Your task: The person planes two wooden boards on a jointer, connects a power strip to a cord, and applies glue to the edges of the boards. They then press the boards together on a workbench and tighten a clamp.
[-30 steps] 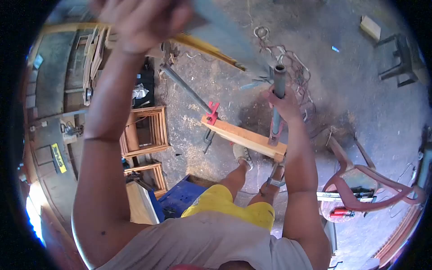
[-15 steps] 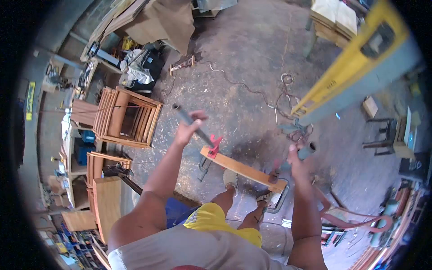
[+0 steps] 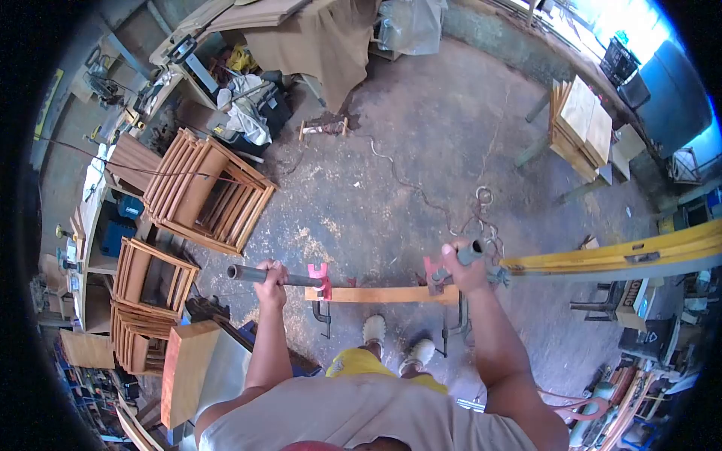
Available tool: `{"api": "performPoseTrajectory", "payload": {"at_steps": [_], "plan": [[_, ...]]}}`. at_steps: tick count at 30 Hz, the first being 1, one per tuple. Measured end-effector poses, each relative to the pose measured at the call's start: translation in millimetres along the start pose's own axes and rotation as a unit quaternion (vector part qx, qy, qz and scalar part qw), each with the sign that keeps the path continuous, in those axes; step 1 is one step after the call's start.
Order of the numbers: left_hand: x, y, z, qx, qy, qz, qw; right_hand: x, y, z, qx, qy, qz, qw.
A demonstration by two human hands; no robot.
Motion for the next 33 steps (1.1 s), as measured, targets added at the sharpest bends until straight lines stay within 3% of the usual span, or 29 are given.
{"api": "performPoseTrajectory", "payload": {"at_steps": [5,10,13,15,16,24,27,29,31,33], "plan": [[-61,59,-78,-0.105,-0.003,-0.010,0.994,5,103,71,0.067,0.103,0.043,0.992],[-128,144,-113,-0.175,-0.010,0.022,0.984,16,223,123,0.141,0.167,0.068,0.973],[-180,204,-126,-0.185,-0.004,0.023,0.982,19,290,118,0.101,0.114,0.048,0.987],[-198,260,-118,-0.193,-0.038,0.009,0.980,23,375,140,0.105,0.114,-0.002,0.988],[-218,294,-123,-0.221,-0.047,0.006,0.974,17,409,157,0.140,0.165,0.088,0.972],[-289,489,-96,-0.252,-0.099,-0.022,0.962,2,658,193,0.159,0.129,0.125,0.971],[-330,581,-73,-0.262,-0.097,-0.040,0.959,-12,750,175,0.153,0.115,0.122,0.974],[-345,637,-43,-0.178,-0.117,-0.085,0.973,-16,816,162,0.146,0.120,0.149,0.971],[-375,690,-18,-0.202,-0.103,-0.074,0.971,-16,892,148,0.121,0.117,0.113,0.979],[-395,739,17,-0.168,-0.061,-0.106,0.978,-16,963,124,0.120,0.104,0.119,0.980]]}}
Point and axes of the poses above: each hand's wrist, its own y-axis towards the middle knuckle, its own x-axis out of the back of the hand, z = x × y, the point moved 6 cm from there along y, towards the middle knuckle, and after that the axes turned 9 degrees about -y, right-handed, at the moved point
